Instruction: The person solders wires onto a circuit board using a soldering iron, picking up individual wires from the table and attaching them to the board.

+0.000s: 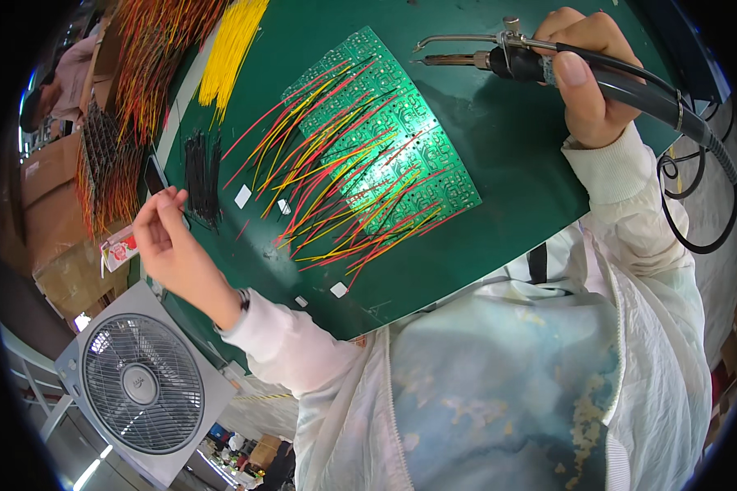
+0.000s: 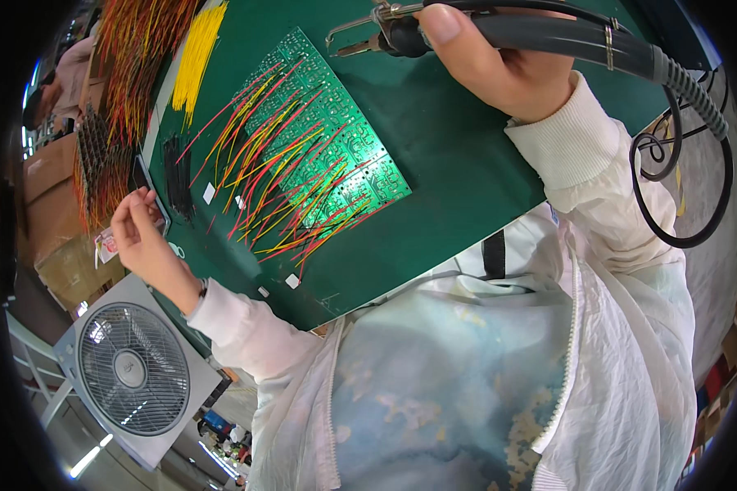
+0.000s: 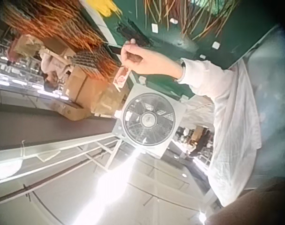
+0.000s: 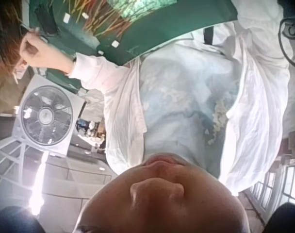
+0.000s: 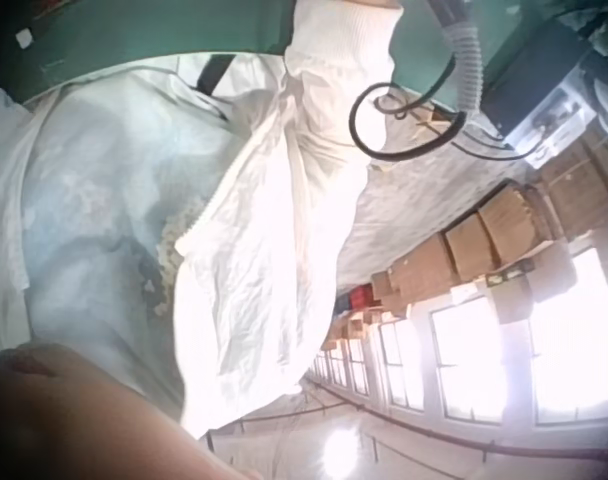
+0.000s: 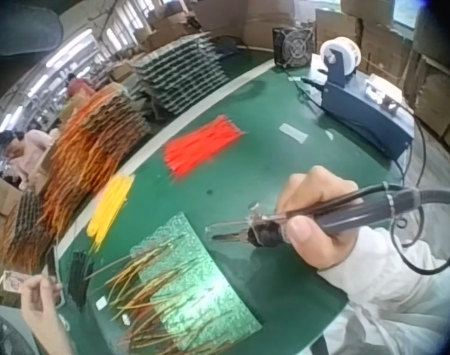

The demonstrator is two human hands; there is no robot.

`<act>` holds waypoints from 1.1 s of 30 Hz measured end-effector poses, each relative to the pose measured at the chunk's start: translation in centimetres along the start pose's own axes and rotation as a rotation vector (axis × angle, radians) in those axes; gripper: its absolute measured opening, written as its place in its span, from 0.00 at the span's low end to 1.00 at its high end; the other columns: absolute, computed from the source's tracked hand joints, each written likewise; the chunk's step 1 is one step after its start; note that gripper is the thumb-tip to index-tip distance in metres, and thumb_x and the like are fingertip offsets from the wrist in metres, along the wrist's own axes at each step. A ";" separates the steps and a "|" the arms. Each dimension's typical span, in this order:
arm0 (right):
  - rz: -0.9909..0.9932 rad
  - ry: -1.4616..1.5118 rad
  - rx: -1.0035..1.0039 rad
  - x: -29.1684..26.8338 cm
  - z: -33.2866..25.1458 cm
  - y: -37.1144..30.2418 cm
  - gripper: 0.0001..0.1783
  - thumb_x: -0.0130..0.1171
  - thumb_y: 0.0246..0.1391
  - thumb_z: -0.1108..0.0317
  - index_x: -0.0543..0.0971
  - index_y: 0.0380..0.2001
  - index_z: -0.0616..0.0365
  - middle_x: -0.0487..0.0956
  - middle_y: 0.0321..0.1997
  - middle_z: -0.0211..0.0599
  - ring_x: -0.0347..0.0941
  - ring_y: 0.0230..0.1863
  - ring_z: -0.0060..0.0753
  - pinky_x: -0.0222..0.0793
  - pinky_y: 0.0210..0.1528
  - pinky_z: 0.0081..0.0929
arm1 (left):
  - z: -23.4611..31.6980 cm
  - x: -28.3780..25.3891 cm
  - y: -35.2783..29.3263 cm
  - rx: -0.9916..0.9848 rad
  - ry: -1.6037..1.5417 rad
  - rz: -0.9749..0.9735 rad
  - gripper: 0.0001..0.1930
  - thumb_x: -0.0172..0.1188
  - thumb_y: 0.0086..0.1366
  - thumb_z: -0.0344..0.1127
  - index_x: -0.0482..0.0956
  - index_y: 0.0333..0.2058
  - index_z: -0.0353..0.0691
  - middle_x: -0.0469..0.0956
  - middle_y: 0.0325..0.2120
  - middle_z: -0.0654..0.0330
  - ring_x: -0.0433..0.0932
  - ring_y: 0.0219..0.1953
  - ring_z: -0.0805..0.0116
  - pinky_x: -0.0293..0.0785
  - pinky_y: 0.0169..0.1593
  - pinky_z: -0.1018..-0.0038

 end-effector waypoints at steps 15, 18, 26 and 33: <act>0.024 0.069 0.008 -0.2 0.4 -0.4 0.16 0.55 0.51 0.61 0.65 0.22 0.61 0.71 0.18 0.41 0.62 0.17 0.23 0.59 0.21 0.21 | 9.6 12.9 -8.9 0.143 -0.185 -0.466 0.04 0.59 0.55 0.23 0.75 0.32 0.35 0.74 0.26 0.59 0.71 0.23 0.73 0.69 0.28 0.80; 0.037 0.031 -0.006 -0.2 0.6 -0.7 0.16 0.55 0.51 0.61 0.65 0.22 0.61 0.71 0.18 0.40 0.62 0.17 0.23 0.58 0.20 0.21 | 9.0 14.2 -9.3 0.083 -0.127 -0.536 0.04 0.58 0.55 0.23 0.73 0.31 0.34 0.72 0.25 0.58 0.71 0.24 0.70 0.69 0.29 0.77; 0.038 0.163 0.065 -1.8 0.3 -3.0 0.12 0.50 0.48 0.65 0.66 0.28 0.66 0.69 0.23 0.49 0.59 0.22 0.30 0.58 0.26 0.27 | 9.7 14.7 -9.9 0.367 -0.055 -0.466 0.07 0.59 0.50 0.21 0.71 0.28 0.36 0.70 0.24 0.58 0.71 0.26 0.64 0.68 0.31 0.70; -0.002 0.184 0.152 -1.8 0.4 -4.3 0.15 0.51 0.47 0.61 0.64 0.27 0.64 0.67 0.22 0.46 0.54 0.21 0.28 0.54 0.26 0.27 | 9.4 14.8 -10.1 0.354 -0.042 -0.461 0.09 0.61 0.47 0.20 0.73 0.26 0.38 0.70 0.24 0.60 0.72 0.26 0.66 0.69 0.29 0.73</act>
Point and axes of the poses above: each hand's wrist, its own y-axis towards the middle knuckle, its own x-axis out of the palm, z = x × y, the point moved 9 cm from there along y, towards the middle knuckle
